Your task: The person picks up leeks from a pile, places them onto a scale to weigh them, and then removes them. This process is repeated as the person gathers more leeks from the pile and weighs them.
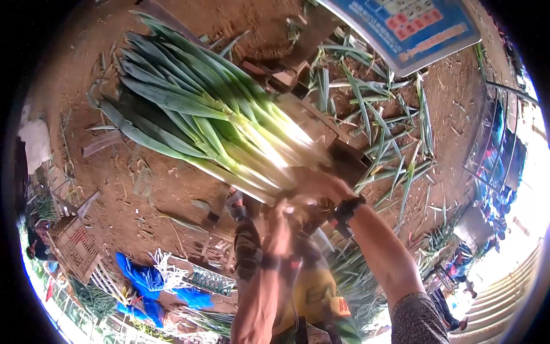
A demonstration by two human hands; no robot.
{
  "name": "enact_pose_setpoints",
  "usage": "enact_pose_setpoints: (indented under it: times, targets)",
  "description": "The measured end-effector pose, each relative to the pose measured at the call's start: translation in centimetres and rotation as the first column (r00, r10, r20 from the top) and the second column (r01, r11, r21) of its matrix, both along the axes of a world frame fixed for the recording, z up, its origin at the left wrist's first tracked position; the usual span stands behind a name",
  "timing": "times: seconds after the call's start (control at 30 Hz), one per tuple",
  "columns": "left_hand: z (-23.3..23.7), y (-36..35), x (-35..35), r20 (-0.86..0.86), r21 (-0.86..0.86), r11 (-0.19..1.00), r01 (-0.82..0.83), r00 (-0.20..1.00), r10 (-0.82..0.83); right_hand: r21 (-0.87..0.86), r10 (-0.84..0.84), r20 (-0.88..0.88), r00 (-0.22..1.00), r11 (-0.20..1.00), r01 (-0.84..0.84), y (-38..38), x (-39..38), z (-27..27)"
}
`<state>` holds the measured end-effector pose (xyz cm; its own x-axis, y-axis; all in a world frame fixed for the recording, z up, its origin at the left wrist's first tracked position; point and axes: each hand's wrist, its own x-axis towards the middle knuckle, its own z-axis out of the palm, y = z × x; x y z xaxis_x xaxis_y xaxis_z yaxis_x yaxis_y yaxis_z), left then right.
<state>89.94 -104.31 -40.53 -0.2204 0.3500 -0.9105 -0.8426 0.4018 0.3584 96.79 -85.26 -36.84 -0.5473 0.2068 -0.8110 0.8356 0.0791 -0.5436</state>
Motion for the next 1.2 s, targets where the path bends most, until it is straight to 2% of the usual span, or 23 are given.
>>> enact_pose_setpoints:
  times: [0.03,0.1,0.17,0.23,0.33,0.4,0.5,0.57,0.6,0.67,0.77,0.83,0.9,0.93,0.97,1.0,1.07,1.1,1.13,1.2]
  targets:
    - [-0.7,0.0,1.1,0.036,-0.002,1.0,-0.005,0.999,0.005,-0.066,-0.003,0.056,0.998,0.998,0.007,0.5,0.3,0.1]
    - [-1.2,0.1,2.4,0.123,0.034,0.999,-0.012,0.992,0.007,-0.063,0.028,0.025,0.999,0.998,-0.027,0.5,1.5,-1.1]
    - [-0.8,0.4,2.7,0.199,0.073,0.997,-0.016,0.98,0.001,-0.038,0.113,-0.01,0.994,0.993,-0.113,0.6,3.0,-2.6]
    - [-0.5,0.5,2.4,0.251,0.106,0.994,-0.012,0.968,-0.015,0.015,0.159,0.036,0.987,0.987,-0.16,1.1,2.3,-1.4]
    - [-0.2,0.6,1.4,0.303,0.145,0.989,-0.006,0.952,-0.038,0.131,0.053,0.134,0.989,0.989,-0.071,0.5,1.2,0.9]
    - [0.0,0.6,0.7,0.331,0.171,0.985,0.006,0.942,-0.063,0.233,-0.063,0.086,0.994,0.972,0.042,-0.6,1.9,1.0]
    - [0.3,0.4,-0.1,0.366,0.198,0.98,0.023,0.926,-0.096,0.321,-0.106,-0.043,0.993,0.94,0.114,-1.8,2.1,0.8]
    - [0.6,0.3,-0.6,0.368,0.218,0.975,0.038,0.922,-0.118,0.376,-0.075,-0.011,0.997,0.924,0.073,-1.5,1.7,1.4]
    - [0.8,0.3,-0.8,0.346,0.221,0.974,0.042,0.931,-0.118,0.404,-0.059,0.005,0.998,0.913,0.052,-1.2,1.3,1.7]
    - [1.0,0.5,-1.4,0.231,0.221,0.974,0.054,0.967,-0.106,0.567,0.045,0.014,0.999,0.823,-0.045,-1.8,2.4,-0.4]
    - [1.3,1.5,-3.0,0.001,0.204,0.976,0.076,0.997,-0.077,0.692,0.105,-0.045,0.993,0.72,-0.044,-0.9,1.5,0.1]
    - [1.3,1.8,-4.7,-0.158,0.192,0.977,0.093,0.985,-0.062,0.683,0.073,-0.063,0.995,0.731,-0.01,-0.3,1.2,0.0]
    - [-1.9,-0.8,-5.8,-0.25,0.183,0.973,0.141,0.964,-0.092,0.611,-0.003,-0.023,1.0,0.791,0.017,0.0,1.6,-0.7]
    - [-0.9,-0.8,-7.0,-0.414,0.148,0.933,0.327,0.878,-0.242,0.61,-0.01,-0.024,1.0,0.792,0.022,0.1,1.4,-0.7]
    - [0.2,-0.8,-8.1,-0.561,0.083,0.864,0.496,0.74,-0.371,0.611,-0.018,-0.025,1.0,0.791,0.029,0.2,1.2,-0.7]
    - [1.4,-0.7,-9.1,-0.632,0.032,0.82,0.572,0.647,-0.427,0.61,-0.028,-0.026,0.999,0.791,0.038,0.3,1.1,-0.6]
    - [3.9,-2.0,-10.7,-0.61,-0.083,0.802,0.591,0.607,-0.51,0.524,-0.172,-0.018,0.985,0.837,0.156,0.6,1.0,0.1]
    - [4.7,-2.7,-11.5,-0.649,-0.163,0.772,0.614,0.523,-0.553,0.477,-0.242,-0.012,0.97,0.851,0.218,0.7,0.9,0.5]
    - [5.6,-2.8,-12.4,-0.433,-0.102,0.89,0.443,0.786,-0.441,0.476,-0.322,-0.053,0.945,0.824,0.307,0.7,0.8,0.8]
    - [6.0,-5.8,-14.2,-0.451,-0.119,0.967,0.224,0.856,-0.254,0.459,-0.472,-0.135,0.871,0.749,0.477,0.6,0.7,1.6]
